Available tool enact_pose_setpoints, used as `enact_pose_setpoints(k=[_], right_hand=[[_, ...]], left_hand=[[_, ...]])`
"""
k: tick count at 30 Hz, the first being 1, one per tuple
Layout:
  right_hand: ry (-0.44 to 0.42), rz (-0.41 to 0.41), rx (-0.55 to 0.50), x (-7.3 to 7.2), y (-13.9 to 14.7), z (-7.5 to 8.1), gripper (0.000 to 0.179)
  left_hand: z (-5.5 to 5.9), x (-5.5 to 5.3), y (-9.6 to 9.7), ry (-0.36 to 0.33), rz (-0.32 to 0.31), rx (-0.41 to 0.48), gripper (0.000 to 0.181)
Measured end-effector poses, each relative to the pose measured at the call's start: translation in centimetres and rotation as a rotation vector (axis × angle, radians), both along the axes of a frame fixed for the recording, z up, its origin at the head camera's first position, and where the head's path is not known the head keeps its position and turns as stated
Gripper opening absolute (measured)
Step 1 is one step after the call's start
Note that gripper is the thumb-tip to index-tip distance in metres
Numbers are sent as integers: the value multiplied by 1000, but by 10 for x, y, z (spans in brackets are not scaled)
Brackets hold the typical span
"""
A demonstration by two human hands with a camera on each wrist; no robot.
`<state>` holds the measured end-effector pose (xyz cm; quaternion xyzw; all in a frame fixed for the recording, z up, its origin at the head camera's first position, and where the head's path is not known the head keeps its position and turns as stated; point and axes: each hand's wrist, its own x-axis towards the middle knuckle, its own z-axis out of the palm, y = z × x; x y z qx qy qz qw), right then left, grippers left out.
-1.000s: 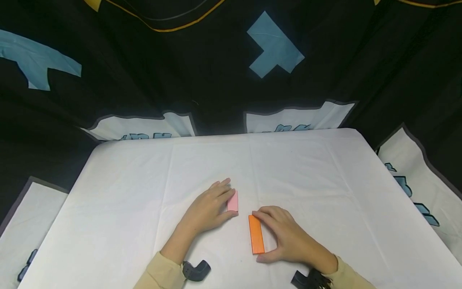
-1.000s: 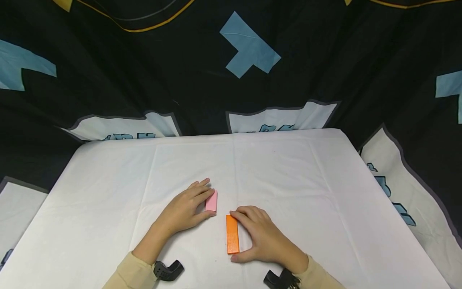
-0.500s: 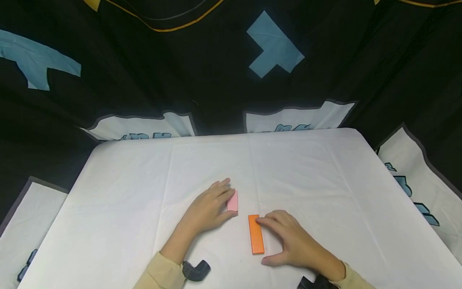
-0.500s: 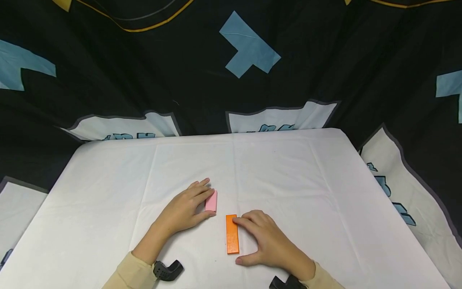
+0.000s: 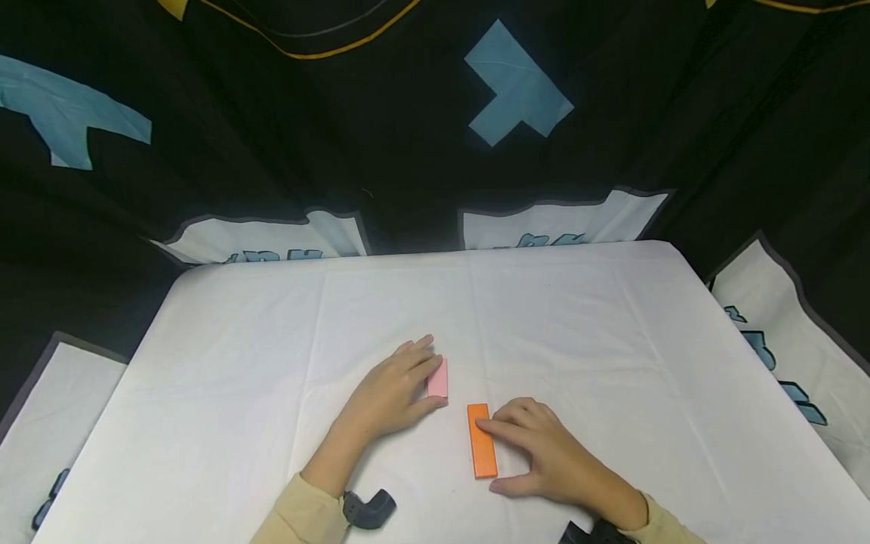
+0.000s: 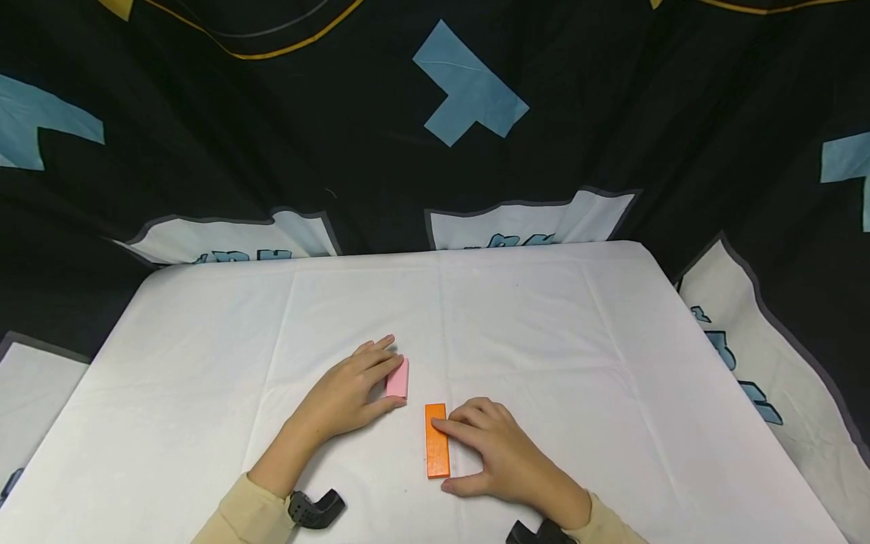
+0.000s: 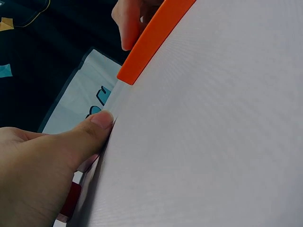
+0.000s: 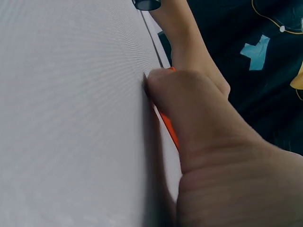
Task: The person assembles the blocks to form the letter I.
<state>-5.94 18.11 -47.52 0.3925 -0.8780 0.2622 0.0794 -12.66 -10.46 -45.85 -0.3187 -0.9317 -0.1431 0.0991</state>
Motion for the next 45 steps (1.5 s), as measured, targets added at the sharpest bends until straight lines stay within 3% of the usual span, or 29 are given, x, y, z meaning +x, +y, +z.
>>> enact_pose_setpoints(k=[16, 37, 45], right_hand=[[-14, 6, -1, -3, 1, 1, 63], [7, -78, 25, -1, -7, 1, 70], [8, -95, 20, 0, -9, 2, 65]], left_hand=[[-1, 0, 0, 0, 9, -2, 65], [-1, 0, 0, -8, 4, 1, 65], [1, 1, 0, -9, 4, 6, 64]])
